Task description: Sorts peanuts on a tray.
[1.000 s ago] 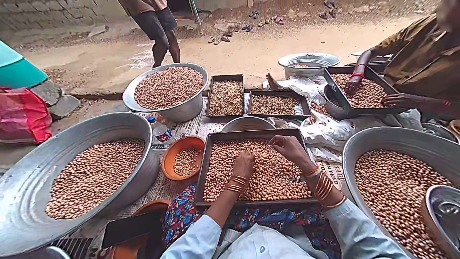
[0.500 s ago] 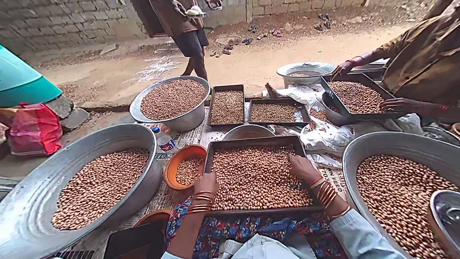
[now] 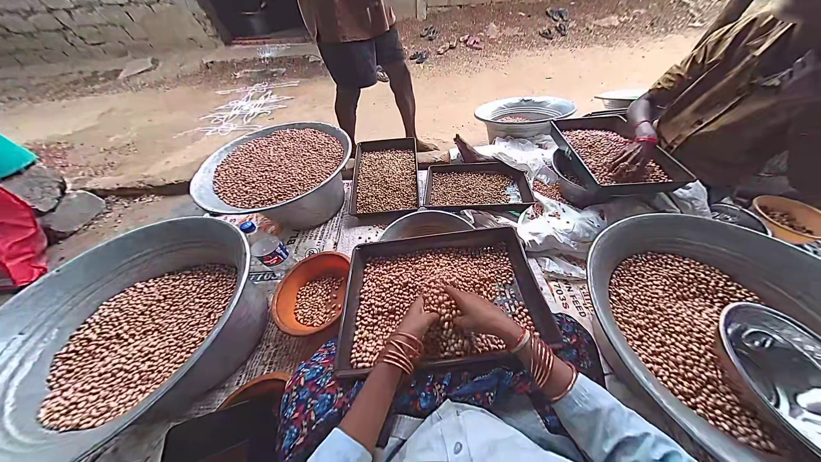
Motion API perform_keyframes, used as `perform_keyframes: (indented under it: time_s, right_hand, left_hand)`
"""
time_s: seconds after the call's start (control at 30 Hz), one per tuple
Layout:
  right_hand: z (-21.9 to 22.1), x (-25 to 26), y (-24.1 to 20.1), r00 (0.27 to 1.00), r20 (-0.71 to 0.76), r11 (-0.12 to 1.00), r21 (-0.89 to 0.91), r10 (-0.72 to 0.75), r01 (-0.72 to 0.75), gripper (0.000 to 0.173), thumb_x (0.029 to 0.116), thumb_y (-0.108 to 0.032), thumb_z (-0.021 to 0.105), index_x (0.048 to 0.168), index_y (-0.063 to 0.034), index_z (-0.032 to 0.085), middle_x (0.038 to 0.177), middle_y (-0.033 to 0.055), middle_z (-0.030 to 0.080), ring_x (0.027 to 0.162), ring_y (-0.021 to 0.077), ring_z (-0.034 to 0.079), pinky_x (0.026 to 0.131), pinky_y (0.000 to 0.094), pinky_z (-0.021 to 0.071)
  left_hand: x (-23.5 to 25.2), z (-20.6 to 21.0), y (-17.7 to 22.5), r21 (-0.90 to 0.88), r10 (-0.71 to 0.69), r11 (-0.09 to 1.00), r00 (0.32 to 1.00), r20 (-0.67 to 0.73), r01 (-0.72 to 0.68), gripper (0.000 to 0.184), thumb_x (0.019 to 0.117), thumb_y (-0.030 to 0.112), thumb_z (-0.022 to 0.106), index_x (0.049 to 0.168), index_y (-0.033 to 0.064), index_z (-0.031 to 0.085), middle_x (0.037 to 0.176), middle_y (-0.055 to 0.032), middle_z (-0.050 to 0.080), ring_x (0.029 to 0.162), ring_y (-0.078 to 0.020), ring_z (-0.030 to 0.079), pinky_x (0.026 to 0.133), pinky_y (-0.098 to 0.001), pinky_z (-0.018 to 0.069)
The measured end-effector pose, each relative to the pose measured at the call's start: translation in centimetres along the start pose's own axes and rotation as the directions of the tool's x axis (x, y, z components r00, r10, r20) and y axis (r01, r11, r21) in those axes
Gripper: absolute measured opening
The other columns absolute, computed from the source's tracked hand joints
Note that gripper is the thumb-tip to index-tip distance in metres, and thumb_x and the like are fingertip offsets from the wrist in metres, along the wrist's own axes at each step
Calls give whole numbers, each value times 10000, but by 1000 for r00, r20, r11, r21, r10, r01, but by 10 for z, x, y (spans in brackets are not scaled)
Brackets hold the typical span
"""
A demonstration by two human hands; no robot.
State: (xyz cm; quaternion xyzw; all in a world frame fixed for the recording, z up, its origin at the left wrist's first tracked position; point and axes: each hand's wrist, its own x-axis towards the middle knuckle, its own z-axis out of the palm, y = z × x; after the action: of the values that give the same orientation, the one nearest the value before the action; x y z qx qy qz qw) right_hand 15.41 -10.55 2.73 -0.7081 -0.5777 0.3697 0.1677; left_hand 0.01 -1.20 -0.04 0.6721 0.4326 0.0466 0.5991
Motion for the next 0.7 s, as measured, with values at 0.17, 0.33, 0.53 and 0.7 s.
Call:
perform_keyframes:
  time_s: [0.17,0.33,0.53,0.7]
  right_hand:
    - [-52,14,10,965,-246,994,36,-87,99,262,1004,-114,611,1251,-86,693,1161,99,740,917,219,729,820,438,590]
    - [-80,61,50,914,-404,956,-258,28,-143,140,964,-122,662,1001,-48,775,980,192,740,985,404,694,855,623,517]
    - [-70,86,60,951,-306,920,-361,35,-150,161,950,-142,690,1037,-24,759,1012,217,733,999,427,696,854,634,528]
    - [-72,95,54,972,-220,842,-506,84,-188,145,936,-135,677,975,-13,744,984,215,723,969,420,702,789,626,542]
  left_hand:
    - [-9,-39,6,-68,197,977,979,-59,-201,633,926,-135,500,1534,7,390,1551,-203,448,1355,-240,525,1085,-386,466]
    - [-23,-79,6,36,229,973,960,-160,-226,449,1006,-54,474,1419,106,546,1466,-106,562,1049,-234,721,813,-424,629]
    - [-45,-117,-25,143,249,967,901,-354,-211,324,1033,61,553,1349,95,619,1374,-106,626,1033,-216,711,855,-413,606]
    - [-56,-123,-40,232,234,960,903,-361,-157,276,1032,85,567,1292,95,657,1229,-94,693,973,-194,716,856,-398,596]
